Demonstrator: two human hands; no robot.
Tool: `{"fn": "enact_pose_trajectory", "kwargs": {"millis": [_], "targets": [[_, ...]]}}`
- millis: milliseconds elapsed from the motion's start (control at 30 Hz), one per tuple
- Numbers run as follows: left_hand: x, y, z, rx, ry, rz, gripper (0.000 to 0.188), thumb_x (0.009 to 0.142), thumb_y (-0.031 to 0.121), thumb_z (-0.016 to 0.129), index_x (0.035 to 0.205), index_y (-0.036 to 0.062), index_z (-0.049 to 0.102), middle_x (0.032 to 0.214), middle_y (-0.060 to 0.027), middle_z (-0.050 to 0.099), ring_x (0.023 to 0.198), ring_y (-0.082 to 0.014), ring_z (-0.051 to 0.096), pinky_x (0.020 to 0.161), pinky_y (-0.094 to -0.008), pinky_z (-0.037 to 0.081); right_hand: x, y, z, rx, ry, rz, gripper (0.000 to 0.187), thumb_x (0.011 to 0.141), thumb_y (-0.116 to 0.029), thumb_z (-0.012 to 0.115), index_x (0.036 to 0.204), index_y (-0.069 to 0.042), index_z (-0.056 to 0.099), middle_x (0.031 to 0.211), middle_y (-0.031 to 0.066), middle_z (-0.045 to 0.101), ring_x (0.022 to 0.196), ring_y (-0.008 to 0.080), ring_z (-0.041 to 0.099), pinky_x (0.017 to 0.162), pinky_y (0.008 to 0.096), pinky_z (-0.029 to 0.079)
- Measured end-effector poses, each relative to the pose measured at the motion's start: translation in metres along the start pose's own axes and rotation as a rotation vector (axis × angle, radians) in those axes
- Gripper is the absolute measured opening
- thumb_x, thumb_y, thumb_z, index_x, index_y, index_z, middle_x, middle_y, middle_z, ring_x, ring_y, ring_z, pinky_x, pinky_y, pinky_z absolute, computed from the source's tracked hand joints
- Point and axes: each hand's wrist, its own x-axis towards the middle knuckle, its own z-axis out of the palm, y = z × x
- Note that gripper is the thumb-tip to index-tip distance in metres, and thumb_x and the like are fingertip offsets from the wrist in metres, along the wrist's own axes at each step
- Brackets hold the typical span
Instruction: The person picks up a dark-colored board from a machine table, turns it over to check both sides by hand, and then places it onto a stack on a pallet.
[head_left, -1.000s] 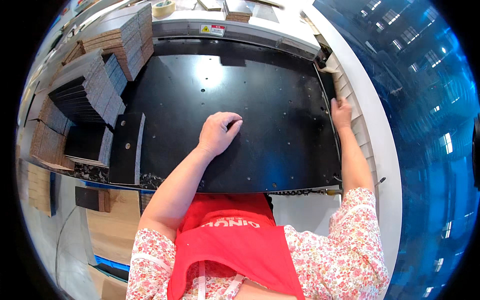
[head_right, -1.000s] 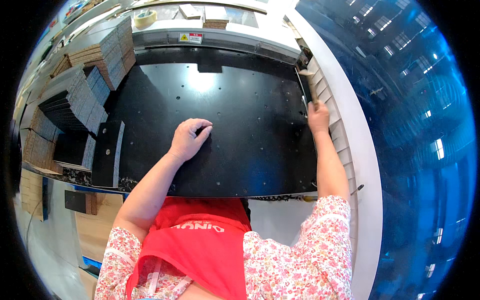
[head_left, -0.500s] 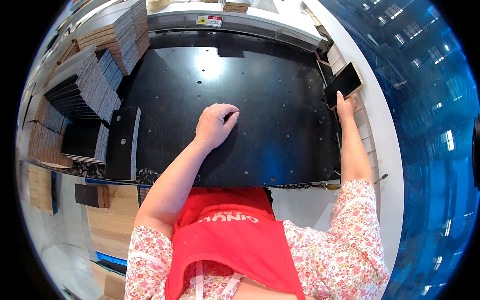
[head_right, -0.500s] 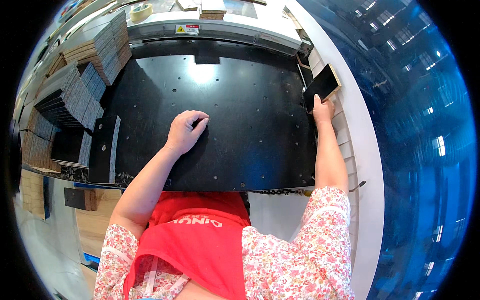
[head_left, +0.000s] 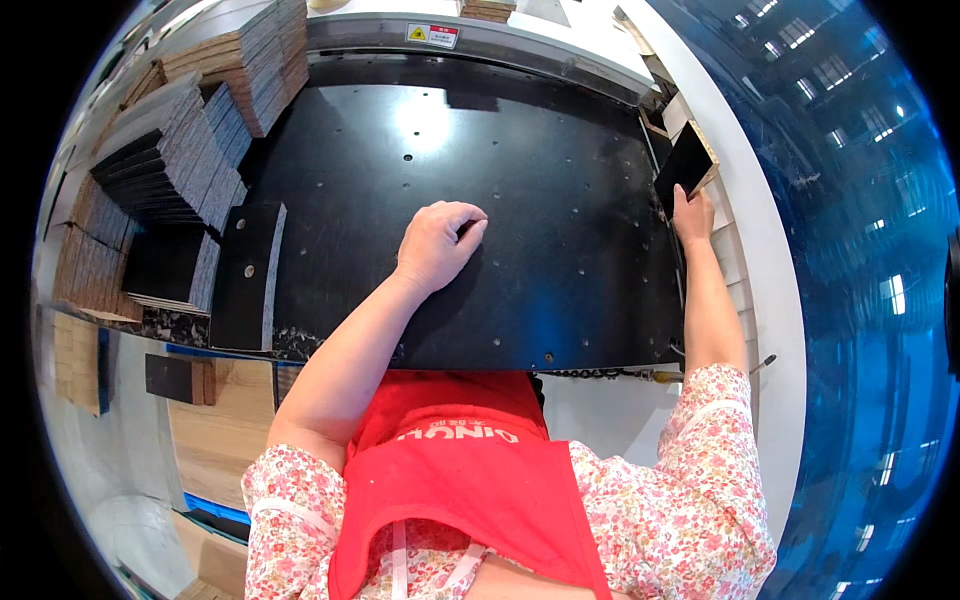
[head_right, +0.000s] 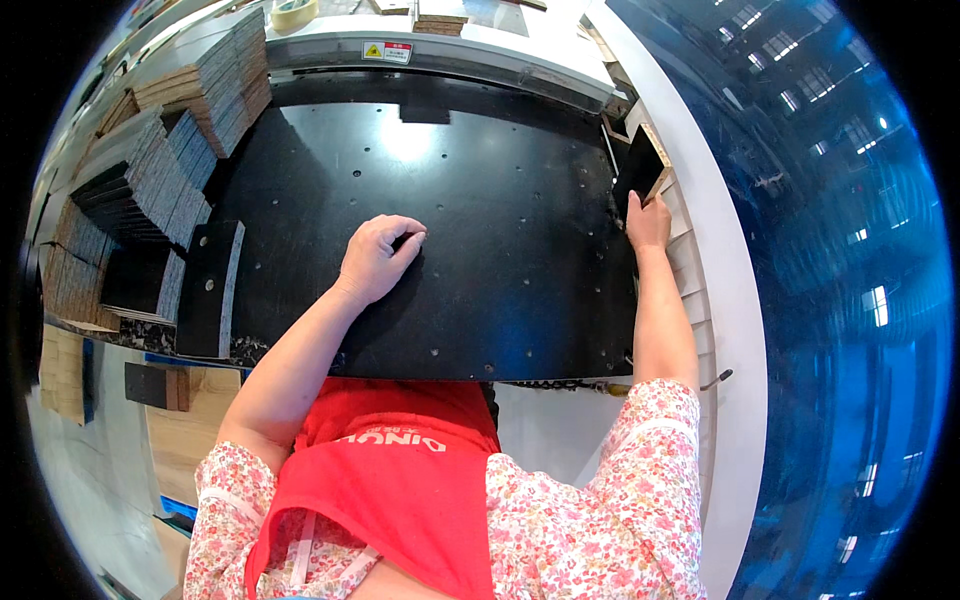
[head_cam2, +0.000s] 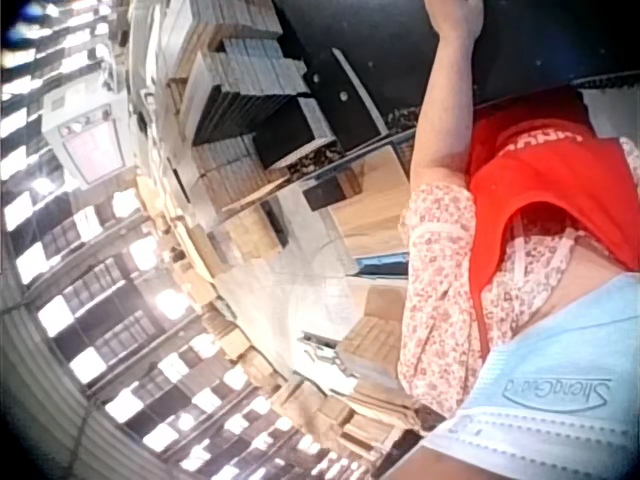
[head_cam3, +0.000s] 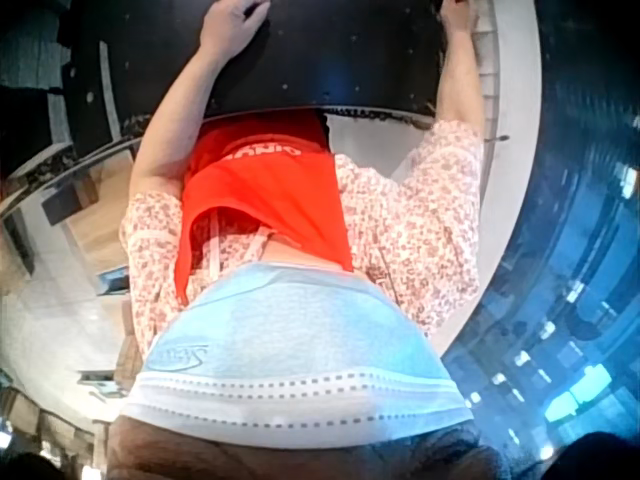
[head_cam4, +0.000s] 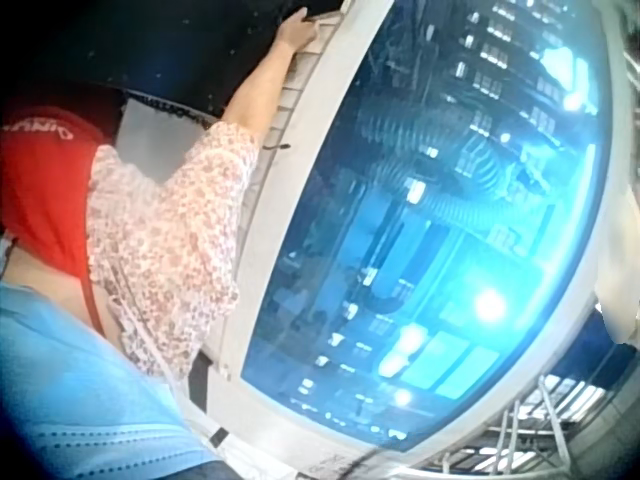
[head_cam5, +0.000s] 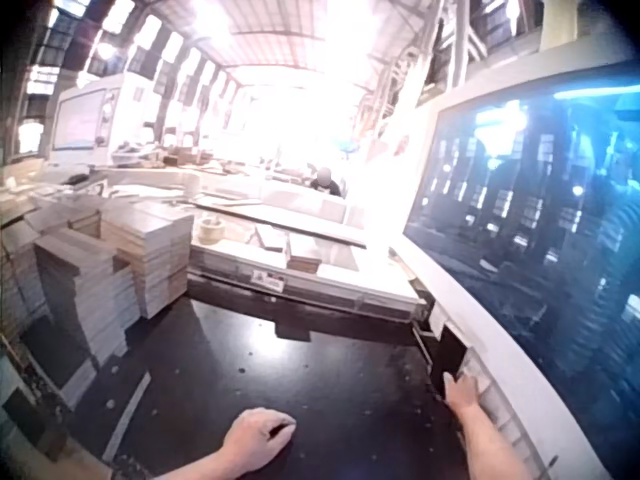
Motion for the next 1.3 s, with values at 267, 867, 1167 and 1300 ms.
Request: {"fn": "enact_pose_trajectory", "kwargs": {"millis": [267,867,1167,1300], "targets": [[-0.002,0.002,-0.005,0.011,0.006,-0.019,0.015,0.092,0.018,0.065,0.097,0.0056,0.071,0.097,-0.0088,0.072,0.095,-0.0261,0.067,0.089,-0.0385,0.052,0.024,-0.062,-0.029,-0.567,-0.125,-0.181,0.047,0.093,-0.031,0.065,0.134,-0.011,0.054,0.099,0.0172,0.072,0.096,0.0379,0.069,0.08,0.0511,0.055],[-0.002,-0.003,-0.003,0.026,0.014,0.008,0.014,0.091,0.017,0.066,0.096,0.0057,0.071,0.093,-0.0086,0.072,0.093,-0.0257,0.066,0.089,-0.0383,0.051,0.013,-0.039,-0.014,-0.551,-0.219,-0.031,0.038,0.097,-0.036,0.06,0.127,-0.014,0.062,0.108,0.0176,0.072,0.102,0.0376,0.068,0.083,0.0506,0.055],[-0.003,-0.004,-0.001,0.039,0.037,0.029,0.014,0.092,0.018,0.065,0.096,0.006,0.071,0.093,-0.0081,0.072,0.093,-0.0261,0.066,0.089,-0.0389,0.051,0.016,-0.035,-0.016,-0.54,-0.305,-0.112,0.035,0.096,-0.035,0.061,0.125,-0.015,0.064,0.108,0.0159,0.072,0.102,0.036,0.068,0.085,0.0509,0.055],[-0.002,-0.002,-0.002,0.024,0.019,0.001,0.013,0.092,0.018,0.065,0.096,0.0064,0.071,0.093,-0.008,0.072,0.092,-0.0259,0.066,0.089,-0.0391,0.051,0.015,-0.041,-0.019,-0.539,-0.225,-0.059,0.039,0.096,-0.035,0.062,0.128,-0.014,0.061,0.104,0.0187,0.072,0.1,0.0378,0.068,0.082,0.0515,0.055]]}}
